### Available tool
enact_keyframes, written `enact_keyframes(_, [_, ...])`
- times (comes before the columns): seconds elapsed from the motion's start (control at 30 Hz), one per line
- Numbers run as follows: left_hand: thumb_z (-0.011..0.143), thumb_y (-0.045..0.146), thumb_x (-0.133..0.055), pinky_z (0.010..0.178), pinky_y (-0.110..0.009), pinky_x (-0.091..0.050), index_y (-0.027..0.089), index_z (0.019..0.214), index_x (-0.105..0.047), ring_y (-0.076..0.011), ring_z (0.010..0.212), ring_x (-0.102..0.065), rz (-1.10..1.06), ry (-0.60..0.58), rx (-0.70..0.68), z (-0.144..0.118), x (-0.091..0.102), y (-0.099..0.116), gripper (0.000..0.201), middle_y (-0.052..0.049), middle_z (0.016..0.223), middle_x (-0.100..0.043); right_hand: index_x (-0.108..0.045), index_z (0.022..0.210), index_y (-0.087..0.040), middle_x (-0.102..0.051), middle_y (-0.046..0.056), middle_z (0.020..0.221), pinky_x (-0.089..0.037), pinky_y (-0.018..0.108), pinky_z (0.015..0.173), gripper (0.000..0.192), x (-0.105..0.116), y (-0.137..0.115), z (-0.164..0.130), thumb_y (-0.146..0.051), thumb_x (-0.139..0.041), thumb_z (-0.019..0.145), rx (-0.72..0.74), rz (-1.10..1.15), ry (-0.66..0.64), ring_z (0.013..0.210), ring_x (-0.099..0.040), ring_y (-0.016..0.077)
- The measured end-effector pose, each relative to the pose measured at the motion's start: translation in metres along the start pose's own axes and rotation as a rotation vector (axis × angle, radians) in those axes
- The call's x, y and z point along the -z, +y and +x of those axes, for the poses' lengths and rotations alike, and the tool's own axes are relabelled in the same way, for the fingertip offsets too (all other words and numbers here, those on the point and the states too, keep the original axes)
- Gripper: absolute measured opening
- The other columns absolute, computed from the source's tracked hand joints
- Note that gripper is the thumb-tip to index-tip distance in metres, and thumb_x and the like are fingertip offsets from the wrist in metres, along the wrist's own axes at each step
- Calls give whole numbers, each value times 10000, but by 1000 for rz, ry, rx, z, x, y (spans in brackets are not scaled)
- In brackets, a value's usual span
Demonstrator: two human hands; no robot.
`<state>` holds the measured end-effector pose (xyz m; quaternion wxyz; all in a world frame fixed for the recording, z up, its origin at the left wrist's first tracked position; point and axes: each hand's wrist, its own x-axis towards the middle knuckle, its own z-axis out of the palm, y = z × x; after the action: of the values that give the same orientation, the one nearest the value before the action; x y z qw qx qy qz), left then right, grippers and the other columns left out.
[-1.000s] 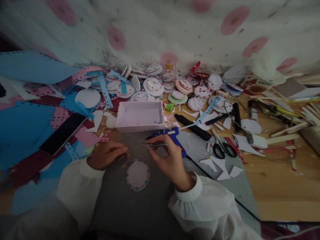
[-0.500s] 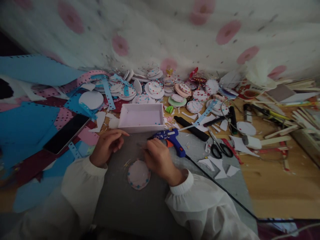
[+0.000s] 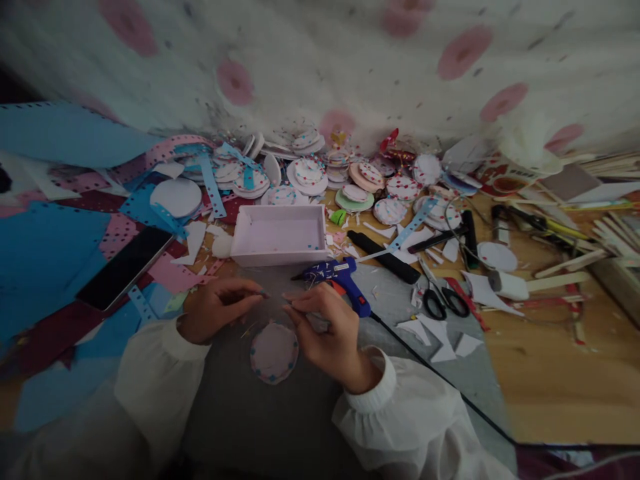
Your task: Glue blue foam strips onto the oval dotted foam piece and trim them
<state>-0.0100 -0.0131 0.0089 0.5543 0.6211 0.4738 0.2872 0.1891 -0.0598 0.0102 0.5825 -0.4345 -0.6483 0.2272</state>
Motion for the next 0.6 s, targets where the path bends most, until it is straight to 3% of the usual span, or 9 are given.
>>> enact_keyframes(0.6, [768, 216, -646, 383, -154, -329, 141, 820, -733, -58, 409, -459, 45, 4, -73, 1, 5, -2, 126, 16, 511, -590, -573, 806, -233, -660, 17, 767, -546, 342, 667, 171, 1, 5, -3, -113, -691, 775, -150, 139, 36, 750, -674, 184])
